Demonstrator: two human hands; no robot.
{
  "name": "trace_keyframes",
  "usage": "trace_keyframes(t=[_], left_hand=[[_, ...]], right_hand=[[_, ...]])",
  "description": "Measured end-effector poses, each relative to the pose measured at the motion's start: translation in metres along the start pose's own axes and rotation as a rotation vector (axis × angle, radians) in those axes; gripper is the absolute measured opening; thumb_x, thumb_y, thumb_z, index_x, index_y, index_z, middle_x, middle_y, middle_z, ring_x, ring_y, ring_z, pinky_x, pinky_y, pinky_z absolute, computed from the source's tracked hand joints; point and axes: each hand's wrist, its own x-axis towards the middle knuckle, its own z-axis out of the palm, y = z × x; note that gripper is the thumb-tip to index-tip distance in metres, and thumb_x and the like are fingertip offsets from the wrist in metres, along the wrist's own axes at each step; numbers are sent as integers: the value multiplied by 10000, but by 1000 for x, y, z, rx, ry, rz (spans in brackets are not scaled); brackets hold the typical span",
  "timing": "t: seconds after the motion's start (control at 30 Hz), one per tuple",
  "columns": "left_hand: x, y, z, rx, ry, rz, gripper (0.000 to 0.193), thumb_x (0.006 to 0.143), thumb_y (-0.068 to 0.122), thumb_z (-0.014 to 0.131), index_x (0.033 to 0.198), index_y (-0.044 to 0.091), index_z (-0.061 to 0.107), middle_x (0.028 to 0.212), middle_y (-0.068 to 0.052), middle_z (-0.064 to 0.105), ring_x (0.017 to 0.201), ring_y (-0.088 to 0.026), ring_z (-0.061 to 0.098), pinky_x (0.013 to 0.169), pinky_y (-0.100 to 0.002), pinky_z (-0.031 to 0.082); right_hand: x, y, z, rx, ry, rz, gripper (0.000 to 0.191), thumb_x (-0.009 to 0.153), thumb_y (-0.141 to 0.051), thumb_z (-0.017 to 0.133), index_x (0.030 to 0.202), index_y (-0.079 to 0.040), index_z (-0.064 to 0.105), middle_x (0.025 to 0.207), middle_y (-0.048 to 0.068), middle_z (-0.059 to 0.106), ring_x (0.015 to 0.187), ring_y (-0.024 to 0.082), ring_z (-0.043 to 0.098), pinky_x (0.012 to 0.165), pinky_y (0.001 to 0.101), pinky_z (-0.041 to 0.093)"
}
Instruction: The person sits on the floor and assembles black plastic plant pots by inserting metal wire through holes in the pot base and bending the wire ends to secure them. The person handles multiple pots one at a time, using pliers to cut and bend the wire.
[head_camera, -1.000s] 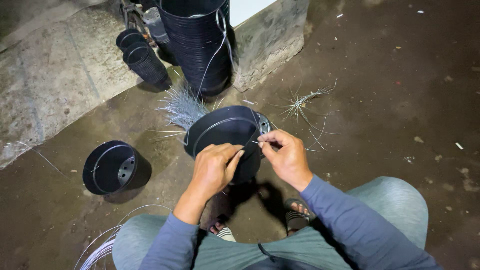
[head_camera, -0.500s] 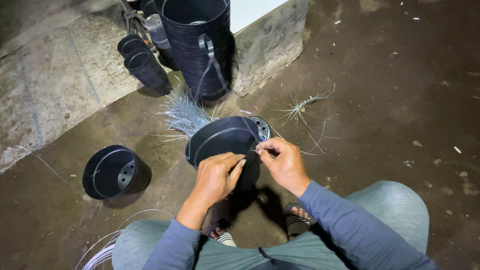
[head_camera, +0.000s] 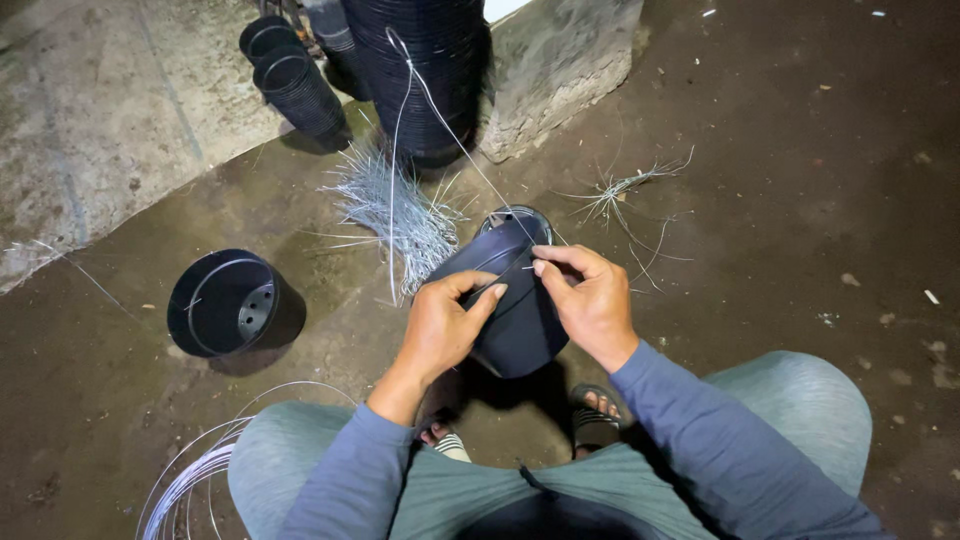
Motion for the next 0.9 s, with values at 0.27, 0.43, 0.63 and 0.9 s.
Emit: trace_keyframes(t=[0.27,0.43,0.63,0.9], left_hand=[[0,-1,2,42,15,-54,230,892,213,766,1027,27,777,860,-106,792,668,-124,657,639,-299,540],[-2,4,3,160,82,125,193,885,188,767,1002,35,769,895,-133,764,675,-231,713,638,-319,541],[-8,13,8,191,87,148,153,891,164,752,982,42,774,837,-121,739,600,-264,676,587,-340,517],[-13,15,25,185,168,153,144,883,157,762,970,43,769,808,-116,720,625,-283,680,601,-345,528]], right_hand=[[-2,-5,-1,-45,10,-108,152,901,-89,739,1041,-56,786,848,69,745,729,97,696,664,239,541],[-1,-8,-1,-117,20,-165,141,881,-67,748,1013,-57,797,823,89,736,711,152,704,666,263,537],[-1,-3,1,-80,12,-198,151,872,-35,714,998,-56,796,899,91,776,809,162,765,732,267,580],[-5,5,0,-38,27,-153,176,862,-5,695,998,-49,798,901,89,783,814,158,773,736,260,592]])
